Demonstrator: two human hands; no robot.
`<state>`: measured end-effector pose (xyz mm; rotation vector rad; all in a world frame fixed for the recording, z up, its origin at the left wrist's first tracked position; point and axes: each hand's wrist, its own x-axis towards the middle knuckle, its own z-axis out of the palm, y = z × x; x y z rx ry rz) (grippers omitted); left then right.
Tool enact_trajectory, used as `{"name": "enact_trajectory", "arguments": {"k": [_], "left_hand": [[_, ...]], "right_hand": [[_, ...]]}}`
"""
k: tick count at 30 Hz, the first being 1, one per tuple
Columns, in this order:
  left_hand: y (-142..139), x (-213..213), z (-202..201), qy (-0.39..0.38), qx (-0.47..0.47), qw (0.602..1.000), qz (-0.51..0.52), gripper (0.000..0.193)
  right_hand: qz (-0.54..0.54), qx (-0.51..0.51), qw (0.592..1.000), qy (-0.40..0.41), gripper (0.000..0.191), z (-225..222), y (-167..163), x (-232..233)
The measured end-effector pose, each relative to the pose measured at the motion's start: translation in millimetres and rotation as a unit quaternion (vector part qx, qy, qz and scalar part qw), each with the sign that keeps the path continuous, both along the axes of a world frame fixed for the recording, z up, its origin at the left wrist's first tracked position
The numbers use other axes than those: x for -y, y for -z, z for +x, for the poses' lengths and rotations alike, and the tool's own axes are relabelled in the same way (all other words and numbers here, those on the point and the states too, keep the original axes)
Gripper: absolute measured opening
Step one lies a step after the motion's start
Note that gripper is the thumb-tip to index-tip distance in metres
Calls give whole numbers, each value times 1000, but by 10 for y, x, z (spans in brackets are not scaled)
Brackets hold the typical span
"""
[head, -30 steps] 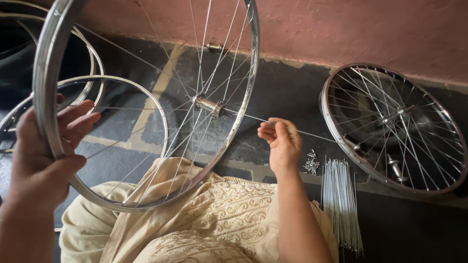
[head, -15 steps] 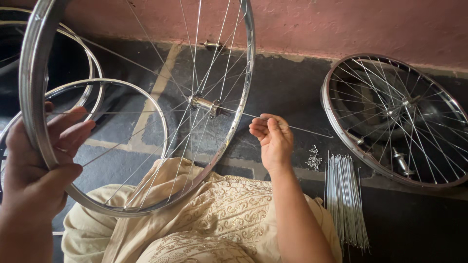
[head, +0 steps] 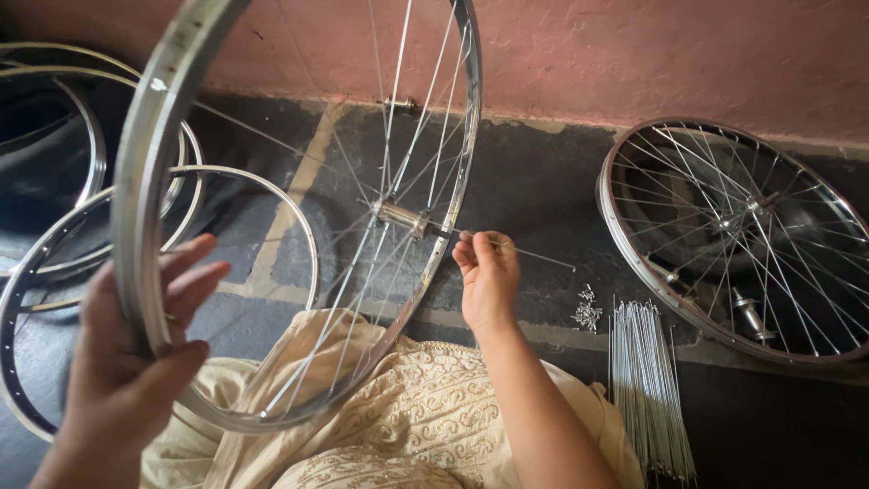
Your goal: The person is assembling a bicycle wheel by hand, inserting spokes into the hub and rim, and securing them with nipples. They rotate the wheel to access different spoke holes and continue the process of lacing the wheel.
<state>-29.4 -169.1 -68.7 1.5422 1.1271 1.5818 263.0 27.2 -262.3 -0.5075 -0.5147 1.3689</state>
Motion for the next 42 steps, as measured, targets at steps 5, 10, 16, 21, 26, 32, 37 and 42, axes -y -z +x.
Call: {"name": "enact_trajectory", "arguments": {"k": [5,10,16,21,26,32,37,42], "left_hand": [[-10,72,212,39,12,999,-14,98],[4,-127,150,309,480,821,-23,77],[753,-1260,98,73,326,913,-233,50],[1304,-1972,492,38,368,874,-314,22],[1600,-2269,522,19,305,918,-253,16],[1658,-2222,-532,-52,446,890,-84,14],[1542,-1992,-870,86,422,903,8,25],[877,-1913,-650,1,322,945,54,35]], "right_hand": [[43,116,991,55,7,-231,44,-64],[31,70,996,-42,9,-236,83,-179],[42,81,995,-40,9,-169,135,-215],[31,142,989,-30,9,-176,141,-161],[24,123,992,-25,12,-187,127,-153],[5,41,999,-16,12,-179,138,-164],[23,71,997,-16,11,-195,124,-151],[3,148,989,2,11,-184,80,-83]]}}
